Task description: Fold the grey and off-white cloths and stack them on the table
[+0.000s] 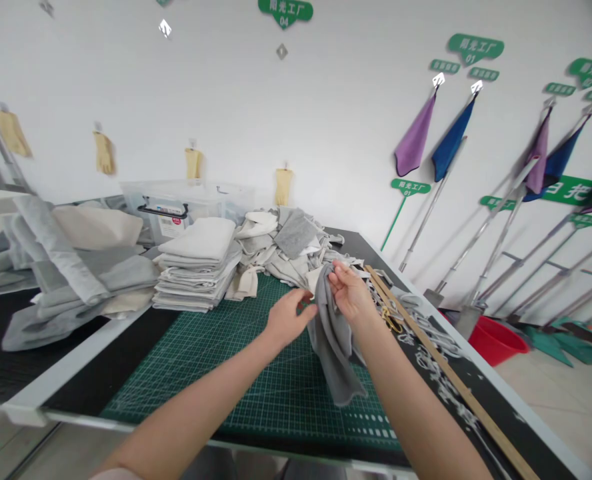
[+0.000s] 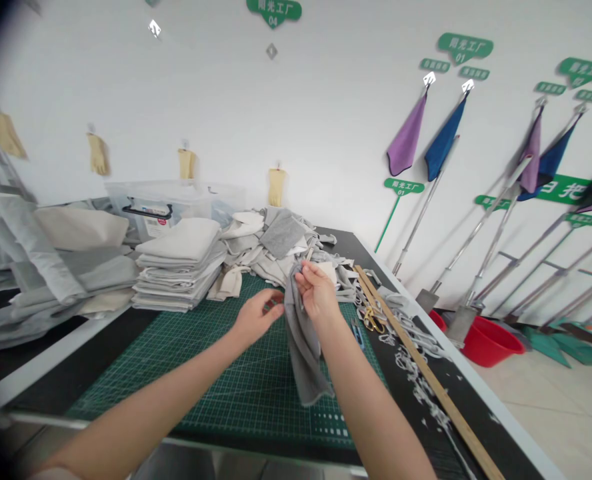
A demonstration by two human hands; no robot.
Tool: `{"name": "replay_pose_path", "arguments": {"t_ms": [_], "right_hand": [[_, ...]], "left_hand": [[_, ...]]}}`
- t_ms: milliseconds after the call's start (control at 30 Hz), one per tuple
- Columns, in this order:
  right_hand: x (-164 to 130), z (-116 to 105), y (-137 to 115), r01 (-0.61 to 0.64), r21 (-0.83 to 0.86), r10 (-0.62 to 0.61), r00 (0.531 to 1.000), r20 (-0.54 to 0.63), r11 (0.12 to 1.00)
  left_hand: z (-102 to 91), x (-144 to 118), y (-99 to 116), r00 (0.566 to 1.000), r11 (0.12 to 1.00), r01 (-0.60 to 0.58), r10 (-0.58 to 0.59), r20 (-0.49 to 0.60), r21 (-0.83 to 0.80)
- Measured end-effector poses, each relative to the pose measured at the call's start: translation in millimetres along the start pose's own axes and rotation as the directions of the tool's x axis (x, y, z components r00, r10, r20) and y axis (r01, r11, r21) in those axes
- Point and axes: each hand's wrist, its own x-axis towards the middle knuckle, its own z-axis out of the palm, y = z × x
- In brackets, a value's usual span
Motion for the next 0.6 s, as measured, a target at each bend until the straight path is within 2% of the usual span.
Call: {"name": "replay_pose_path", "arguments": {"t_ms": [100, 200, 333, 433, 500, 600], "right_hand": [[-5, 2, 4, -0.036, 0.048, 0.039, 0.998, -0.048, 0.998], [-11, 3, 0, -0.042, 0.076, 0.047, 0.997, -0.060, 0.996], [-15, 3, -10, -0.051, 0.129, 0.064, 0.993, -0.102, 0.990], [-15, 0, -17, -0.080, 0.167, 0.104, 0.985, -0.137, 0.983], [-14, -4, -20, -0.052, 0.149, 0.074, 0.987, -0.143, 0.987], [-12, -11, -22, 0.025, 0.034, -0.020, 0.990, -0.141, 0.999]], "left_hand": [[18.9, -13, 2, 0.994, 0.994, 0.098, -0.096, 0.054, -0.052], [22.1, -13, 6, 0.989, 0.988, 0.150, -0.150, 0.005, -0.042], [12.7, -5, 11, 0.996, 0.998, 0.060, -0.062, -0.062, -0.031], [2.8, 9, 5, 0.990, 0.996, 0.071, -0.077, -0.121, -0.052], [-5.2, 23, -2, 0.983, 0.984, 0.098, -0.119, -0.137, -0.150], [-21.7, 46, -7, 0.981, 0.940, 0.107, -0.153, -0.121, -0.325]]}}
